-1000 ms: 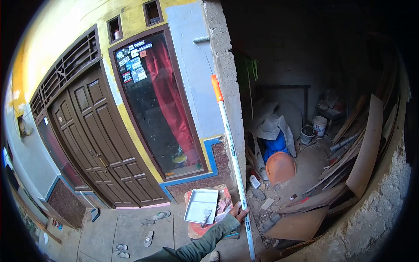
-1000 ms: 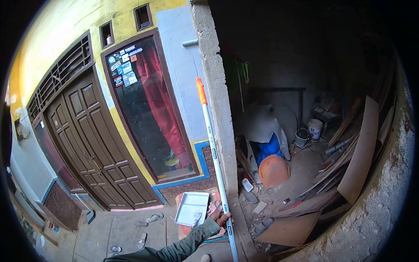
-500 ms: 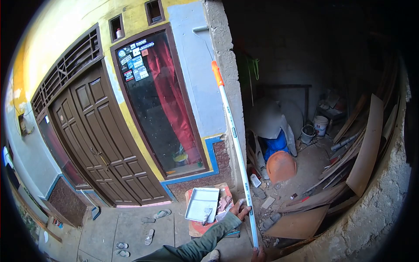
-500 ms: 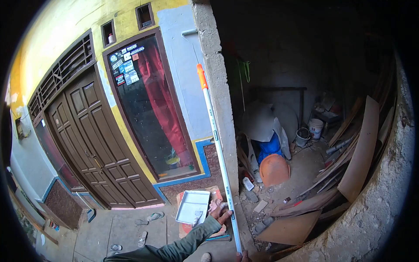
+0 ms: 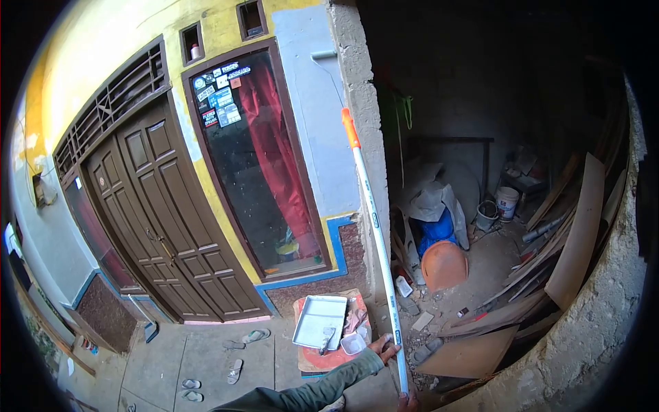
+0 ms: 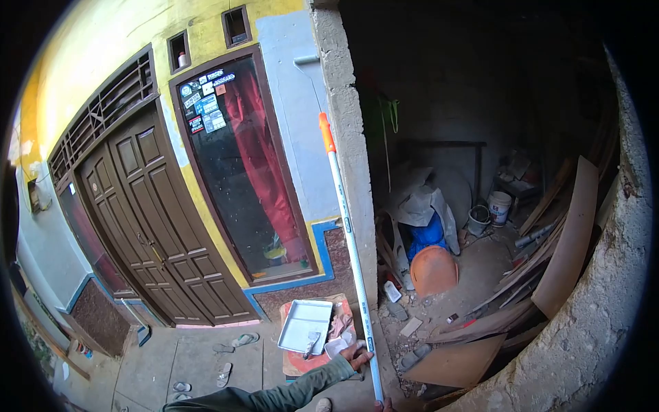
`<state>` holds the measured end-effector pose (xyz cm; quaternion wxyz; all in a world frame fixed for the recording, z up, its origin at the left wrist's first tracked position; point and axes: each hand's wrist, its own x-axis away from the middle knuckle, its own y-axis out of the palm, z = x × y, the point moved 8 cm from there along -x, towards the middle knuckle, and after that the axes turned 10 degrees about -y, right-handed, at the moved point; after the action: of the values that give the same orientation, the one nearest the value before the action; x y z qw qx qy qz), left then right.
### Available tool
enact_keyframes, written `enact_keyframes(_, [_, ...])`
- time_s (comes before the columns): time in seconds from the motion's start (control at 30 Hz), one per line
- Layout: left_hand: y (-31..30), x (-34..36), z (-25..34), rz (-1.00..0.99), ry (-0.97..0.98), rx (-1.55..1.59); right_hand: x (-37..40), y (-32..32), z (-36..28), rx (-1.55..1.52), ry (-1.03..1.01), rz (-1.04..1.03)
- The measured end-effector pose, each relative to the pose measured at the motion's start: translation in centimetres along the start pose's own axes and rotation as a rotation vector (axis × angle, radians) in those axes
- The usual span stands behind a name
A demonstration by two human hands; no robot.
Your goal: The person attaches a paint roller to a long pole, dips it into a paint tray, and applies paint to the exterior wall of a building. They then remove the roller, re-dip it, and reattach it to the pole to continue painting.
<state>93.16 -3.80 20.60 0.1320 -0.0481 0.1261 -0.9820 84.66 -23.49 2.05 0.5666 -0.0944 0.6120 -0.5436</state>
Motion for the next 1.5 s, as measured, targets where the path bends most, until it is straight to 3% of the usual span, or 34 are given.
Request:
enact_keyframes(0.07, [1.5,0.9,-1.2,-0.149,-0.206,0.074,0.3,0.5,3.5,-0.995,0.678,-0.18])
enact_keyframes(0.2, [3.1,1.7,-3.1,-0.207,-0.265,0.069,1.6,-1.4,3.7,-0.888,0.685,-0.143])
enact_keyframes(0.27, [3.5,1.8,-3.2,-0.213,-0.214,0.057,0.6,-4.3,4.0,-0.912,0.838,-0.149])
enact_keyframes(0.3, [3.7,1.8,-3.3,-0.214,-0.214,0.045,1.2,-3.7,4.0,-0.91,0.842,-0.15])
enact_keyframes(0.47, [4.4,1.6,-4.1,-0.209,-0.241,-0.032,2.1,-0.5,2.7,-0.358,0.309,-0.037])
enact_keyframes(0.5, [4.4,1.7,-3.8,-0.204,-0.242,-0.031,1.9,-0.5,2.8,-0.356,0.31,-0.036])
enact_keyframes(0.67, [4.7,1.7,-3.3,-0.197,-0.248,-0.023,-1.7,-0.7,7.4,-0.647,0.704,-0.199])
enact_keyframes(0.7, [4.8,1.9,-2.8,-0.218,-0.244,0.0,-2.7,-1.5,7.9,-0.646,0.701,-0.198])
enact_keyframes(0.77, [4.8,2.0,-2.4,-0.236,-0.236,0.023,-5.5,-3.7,7.7,-0.383,0.449,-0.196])
enact_keyframes(0.8, [4.7,2.1,-2.3,-0.235,-0.226,0.024,-5.0,-2.1,7.7,-0.382,0.447,-0.194])
enact_keyframes(0.87, [4.7,2.1,-2.3,-0.233,-0.212,0.025,-2.3,1.8,8.0,-0.594,0.459,0.213])
enact_keyframes(0.9, [4.6,2.0,-2.5,-0.231,-0.213,0.045,-2.5,1.6,8.0,-0.594,0.456,0.215])
enact_keyframes(0.97, [4.4,1.7,-2.9,-0.226,-0.211,0.066,-3.6,2.2,6.4,0.04,0.247,-0.177])
enact_keyframes(1.27, [3.1,3.0,-2.6,-0.193,-0.165,0.063,-8.8,-2.5,10.1,-0.654,0.741,0.132])
enact_keyframes(1.33, [2.8,3.3,-5.4,-0.211,-0.297,0.03,-10.7,-4.7,10.2,-0.706,0.741,0.074])
enact_keyframes(1.5, [1.3,5.3,-11.2,-0.193,-0.414,0.022,-14.2,-7.3,10.1,-0.756,0.709,-0.016])
